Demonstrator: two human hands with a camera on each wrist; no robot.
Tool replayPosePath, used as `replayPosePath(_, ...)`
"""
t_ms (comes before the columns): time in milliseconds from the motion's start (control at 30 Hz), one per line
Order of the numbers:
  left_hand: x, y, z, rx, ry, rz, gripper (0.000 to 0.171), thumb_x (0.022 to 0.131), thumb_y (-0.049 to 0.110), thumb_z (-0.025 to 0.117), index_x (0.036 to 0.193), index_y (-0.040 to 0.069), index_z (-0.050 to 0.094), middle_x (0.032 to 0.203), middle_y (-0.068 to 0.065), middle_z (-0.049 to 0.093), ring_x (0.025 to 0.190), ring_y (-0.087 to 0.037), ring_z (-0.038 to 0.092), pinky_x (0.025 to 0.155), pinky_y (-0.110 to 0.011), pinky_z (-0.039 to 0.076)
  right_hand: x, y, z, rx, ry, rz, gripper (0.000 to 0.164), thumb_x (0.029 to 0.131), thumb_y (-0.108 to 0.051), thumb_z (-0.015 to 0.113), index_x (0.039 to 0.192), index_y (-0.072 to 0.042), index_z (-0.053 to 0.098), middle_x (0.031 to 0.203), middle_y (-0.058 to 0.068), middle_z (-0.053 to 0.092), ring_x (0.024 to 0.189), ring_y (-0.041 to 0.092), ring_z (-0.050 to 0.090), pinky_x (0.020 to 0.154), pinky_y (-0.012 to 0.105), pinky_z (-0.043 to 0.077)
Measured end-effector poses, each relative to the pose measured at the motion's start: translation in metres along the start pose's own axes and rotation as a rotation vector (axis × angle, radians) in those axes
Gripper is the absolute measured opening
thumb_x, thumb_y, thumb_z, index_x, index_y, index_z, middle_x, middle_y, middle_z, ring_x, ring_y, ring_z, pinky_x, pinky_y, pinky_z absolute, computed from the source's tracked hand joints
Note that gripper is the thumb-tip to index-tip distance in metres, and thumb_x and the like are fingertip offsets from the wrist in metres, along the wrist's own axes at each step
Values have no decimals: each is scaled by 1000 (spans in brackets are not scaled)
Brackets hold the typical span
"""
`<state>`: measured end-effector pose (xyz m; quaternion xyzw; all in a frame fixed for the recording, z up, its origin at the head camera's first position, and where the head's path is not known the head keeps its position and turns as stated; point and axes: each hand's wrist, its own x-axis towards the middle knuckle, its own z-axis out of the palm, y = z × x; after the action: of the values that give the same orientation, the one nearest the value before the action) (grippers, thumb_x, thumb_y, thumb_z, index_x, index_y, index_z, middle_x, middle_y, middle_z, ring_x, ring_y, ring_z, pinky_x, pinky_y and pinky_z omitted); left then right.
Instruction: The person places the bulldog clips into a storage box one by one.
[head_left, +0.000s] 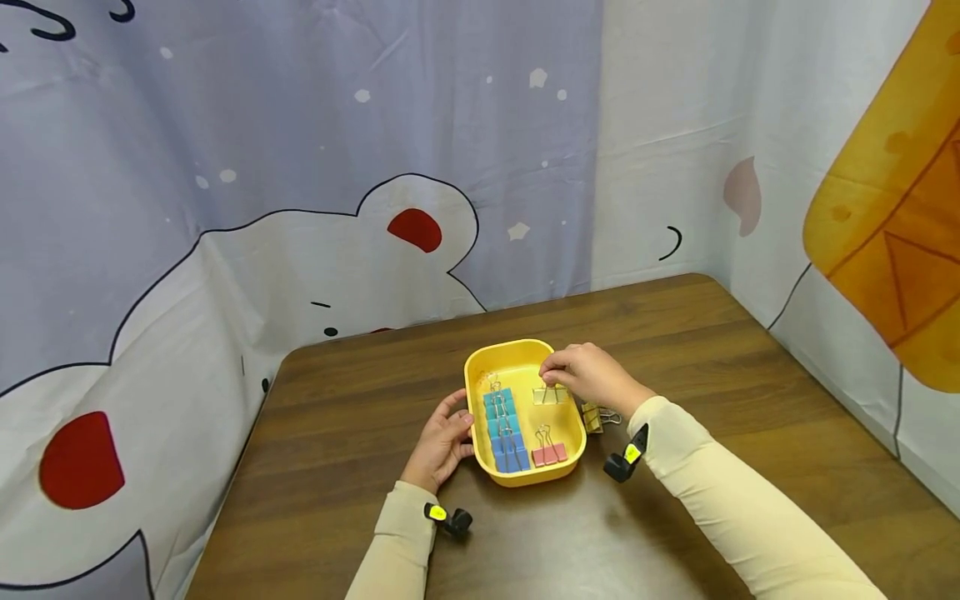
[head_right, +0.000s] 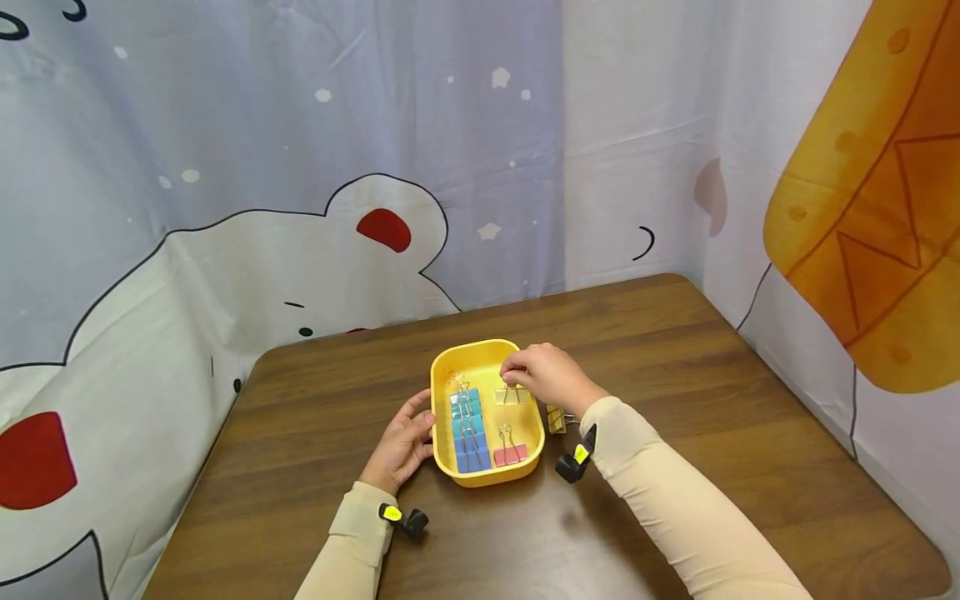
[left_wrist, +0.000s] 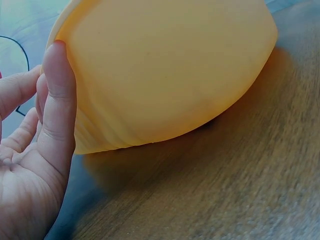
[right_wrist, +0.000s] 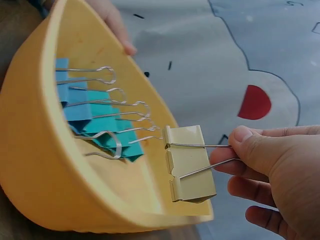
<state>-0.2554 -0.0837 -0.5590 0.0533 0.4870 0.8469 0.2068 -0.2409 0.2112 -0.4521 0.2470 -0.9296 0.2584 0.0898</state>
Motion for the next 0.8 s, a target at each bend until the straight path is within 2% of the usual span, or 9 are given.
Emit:
replayPosePath(233, 1, -1, -1, 17, 4, 3, 49, 102, -4, 51, 147, 12, 38, 96, -4, 58, 66, -9, 58, 51, -24, 57, 3, -1, 18, -22, -68, -3, 10, 96, -23, 70, 97, -15, 77, 83, -14, 67, 81, 12, 59, 79, 37, 52)
replayPosePath(500, 1, -1, 0, 9, 2, 2, 52, 101, -4, 53, 148, 12, 36, 96, -4, 59, 65, -10, 61, 50, -24, 57, 1, -1, 31, -34, -116, -117, 7, 94, -17, 72, 94, -12, 76, 81, -11, 67, 75, 7, 59, 76, 34, 55)
replayPosePath(633, 1, -1, 0, 8, -7, 2, 52, 102, -3, 52, 149, 11, 35, 96, -3, 59, 66, -10, 62, 51, -25, 58, -1, 1, 38, -54, -117, -176, 7, 94, -18, 71, 89, -15, 74, 75, -12, 64, 70, 5, 55, 72, 30, 53)
replayPosePath(800, 1, -1, -1, -2, -12, -1, 53, 102, -4, 52, 149, 10, 35, 94, -3, 59, 66, -11, 62, 50, -25, 57, -4, 0, 44, -98, -102, -215, 9, 93, -20, 72, 85, -18, 73, 72, -13, 63, 69, 5, 54, 78, 35, 50)
